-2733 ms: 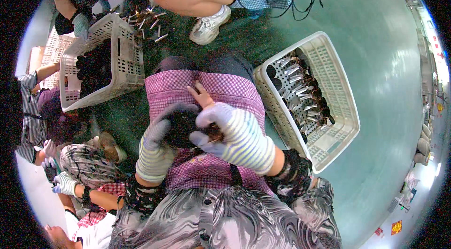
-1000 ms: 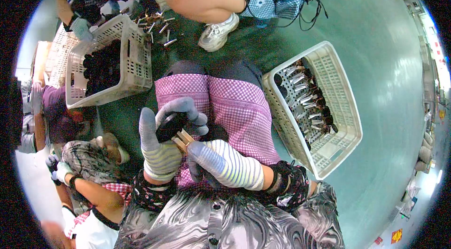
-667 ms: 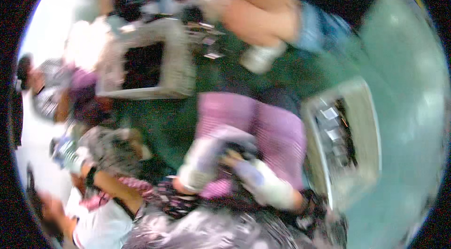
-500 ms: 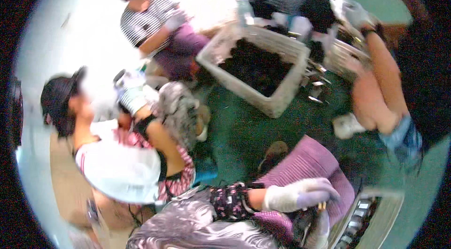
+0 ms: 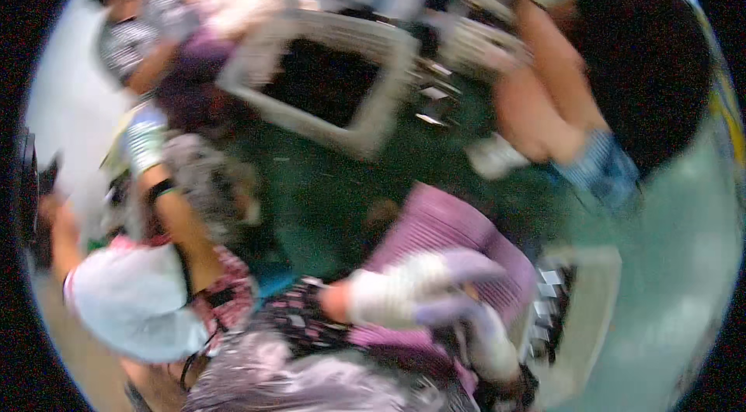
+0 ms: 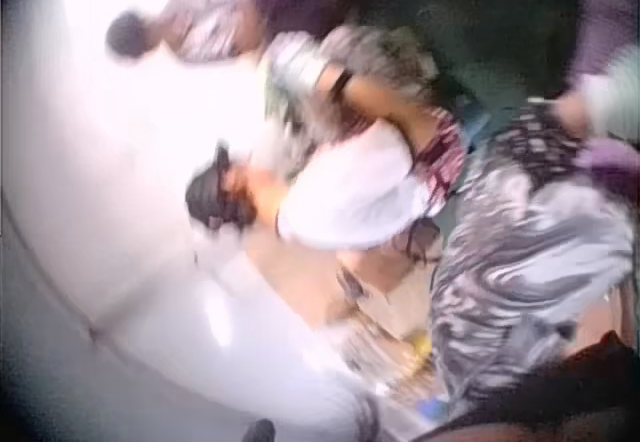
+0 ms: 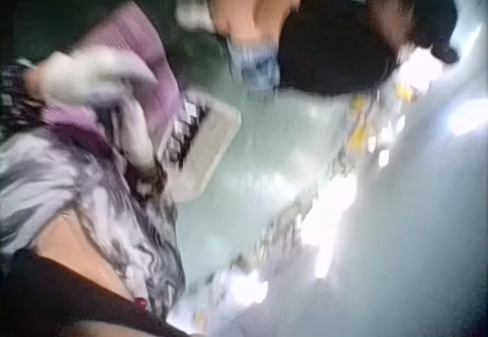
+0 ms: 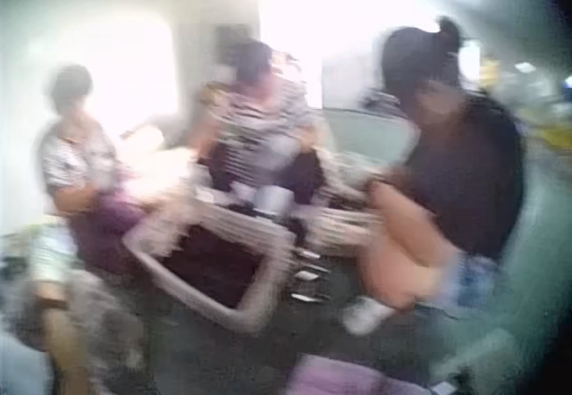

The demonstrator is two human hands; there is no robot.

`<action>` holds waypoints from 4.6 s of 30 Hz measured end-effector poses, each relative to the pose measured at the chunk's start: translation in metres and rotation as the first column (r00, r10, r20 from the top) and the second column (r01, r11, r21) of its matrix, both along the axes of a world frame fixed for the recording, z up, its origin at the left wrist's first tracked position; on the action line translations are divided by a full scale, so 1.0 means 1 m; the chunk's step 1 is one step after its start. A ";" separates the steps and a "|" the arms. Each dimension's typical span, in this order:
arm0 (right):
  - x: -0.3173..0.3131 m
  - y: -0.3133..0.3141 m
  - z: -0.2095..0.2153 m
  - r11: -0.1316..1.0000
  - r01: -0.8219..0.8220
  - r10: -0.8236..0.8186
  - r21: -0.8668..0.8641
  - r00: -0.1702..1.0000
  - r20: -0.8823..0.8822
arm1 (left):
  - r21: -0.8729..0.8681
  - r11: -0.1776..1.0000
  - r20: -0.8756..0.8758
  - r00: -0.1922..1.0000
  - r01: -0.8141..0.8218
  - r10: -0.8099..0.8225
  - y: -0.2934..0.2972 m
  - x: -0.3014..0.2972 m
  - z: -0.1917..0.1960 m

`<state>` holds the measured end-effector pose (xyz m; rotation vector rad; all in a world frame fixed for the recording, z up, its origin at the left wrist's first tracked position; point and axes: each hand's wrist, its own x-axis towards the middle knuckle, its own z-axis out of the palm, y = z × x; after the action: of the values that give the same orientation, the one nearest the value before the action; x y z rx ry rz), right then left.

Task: Assembling small black plastic components by inserting metal pins and pressing them together using a small wedge tool.

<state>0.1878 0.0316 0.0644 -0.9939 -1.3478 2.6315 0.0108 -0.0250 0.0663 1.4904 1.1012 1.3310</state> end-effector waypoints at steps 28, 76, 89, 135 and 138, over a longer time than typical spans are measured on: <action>0.113 0.064 -0.006 0.521 0.553 -0.528 0.650 0.807 -0.264 | -0.234 0.962 0.304 0.930 -0.137 0.207 0.029 0.007 -0.027; 0.341 0.093 -0.315 0.925 0.070 -0.337 0.373 0.602 0.724 | -0.249 0.956 -0.573 0.820 -0.154 -0.017 0.073 0.033 -0.017; 0.328 0.077 -0.279 0.730 -0.173 -0.564 0.661 0.393 0.726 | -0.232 0.957 -0.898 0.340 0.173 -0.279 0.014 0.055 -0.054; 0.289 0.121 -0.313 0.619 0.135 -0.774 0.774 0.272 0.572 | -0.361 0.928 -0.913 0.170 0.092 -0.371 0.030 0.053 -0.043; 0.314 0.102 -0.339 0.045 0.847 -0.982 0.530 -0.059 0.178 | -0.375 0.922 -0.905 0.179 0.097 -0.387 0.033 0.057 -0.044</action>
<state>0.5018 0.1341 -0.2746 -1.7538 -0.4500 1.0157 0.0679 0.0083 0.0223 2.2409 1.5640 -0.2350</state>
